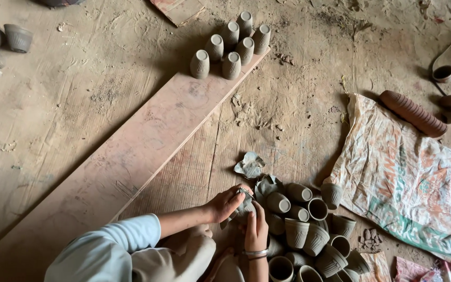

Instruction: The person cleans small clay cups by hand, removing excess clay from the rims and sides before placing them onto a wooden board.

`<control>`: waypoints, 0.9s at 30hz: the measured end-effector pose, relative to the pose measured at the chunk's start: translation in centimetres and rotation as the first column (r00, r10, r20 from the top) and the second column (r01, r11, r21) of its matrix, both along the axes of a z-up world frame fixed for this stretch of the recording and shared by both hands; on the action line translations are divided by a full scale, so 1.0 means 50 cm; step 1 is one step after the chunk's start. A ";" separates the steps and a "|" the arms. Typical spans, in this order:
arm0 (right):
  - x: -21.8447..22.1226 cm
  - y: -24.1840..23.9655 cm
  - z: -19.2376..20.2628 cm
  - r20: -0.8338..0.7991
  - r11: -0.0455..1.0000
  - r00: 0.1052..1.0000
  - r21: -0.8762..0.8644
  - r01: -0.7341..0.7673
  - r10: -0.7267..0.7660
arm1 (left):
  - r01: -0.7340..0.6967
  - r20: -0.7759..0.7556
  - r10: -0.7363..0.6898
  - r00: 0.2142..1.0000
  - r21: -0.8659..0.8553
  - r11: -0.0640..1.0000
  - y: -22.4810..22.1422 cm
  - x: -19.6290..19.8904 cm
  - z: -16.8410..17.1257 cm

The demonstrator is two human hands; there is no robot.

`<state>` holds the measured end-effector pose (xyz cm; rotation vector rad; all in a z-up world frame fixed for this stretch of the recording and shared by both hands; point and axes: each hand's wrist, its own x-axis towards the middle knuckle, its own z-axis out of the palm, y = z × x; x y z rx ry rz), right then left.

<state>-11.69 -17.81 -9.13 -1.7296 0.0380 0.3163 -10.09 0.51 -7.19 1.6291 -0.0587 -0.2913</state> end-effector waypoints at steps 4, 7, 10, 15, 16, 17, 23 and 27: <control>0.001 -0.005 -0.008 -0.016 0.999 1.000 -0.029 -0.019 0.019 | 0.013 0.008 -0.013 1.000 0.015 1.000 0.000 -0.001 -0.002; -0.003 -0.007 -0.020 0.029 0.998 0.998 -0.044 -0.048 0.050 | 0.035 -0.032 -0.035 0.999 -0.004 0.999 0.000 -0.001 -0.013; -0.009 -0.010 -0.017 0.005 0.998 0.999 -0.042 -0.050 0.051 | 0.055 -0.090 -0.055 0.994 0.000 0.998 -0.009 0.002 -0.030; -0.012 -0.005 -0.004 -0.066 1.000 0.998 -0.001 -0.009 0.009 | 0.107 -0.110 -0.106 0.988 0.002 0.994 -0.011 0.002 -0.033; -0.012 -0.004 -0.007 -0.086 0.999 0.996 0.036 0.005 -0.002 | 0.104 -0.114 -0.103 0.988 0.007 0.995 -0.011 0.004 -0.027; -0.014 -0.006 -0.013 -0.107 0.997 0.994 0.072 0.019 -0.012 | 0.101 -0.118 -0.099 0.988 0.012 0.995 -0.011 0.006 -0.019; 0.000 -0.064 -0.105 -0.445 0.862 0.895 0.455 0.222 0.005 | 0.009 0.010 -0.009 1.000 0.024 1.000 0.005 0.019 0.001; -0.012 -0.089 -0.165 -0.541 0.828 0.820 0.535 0.167 0.184 | 0.177 0.403 -0.362 0.841 0.427 0.887 -0.001 -0.010 -0.023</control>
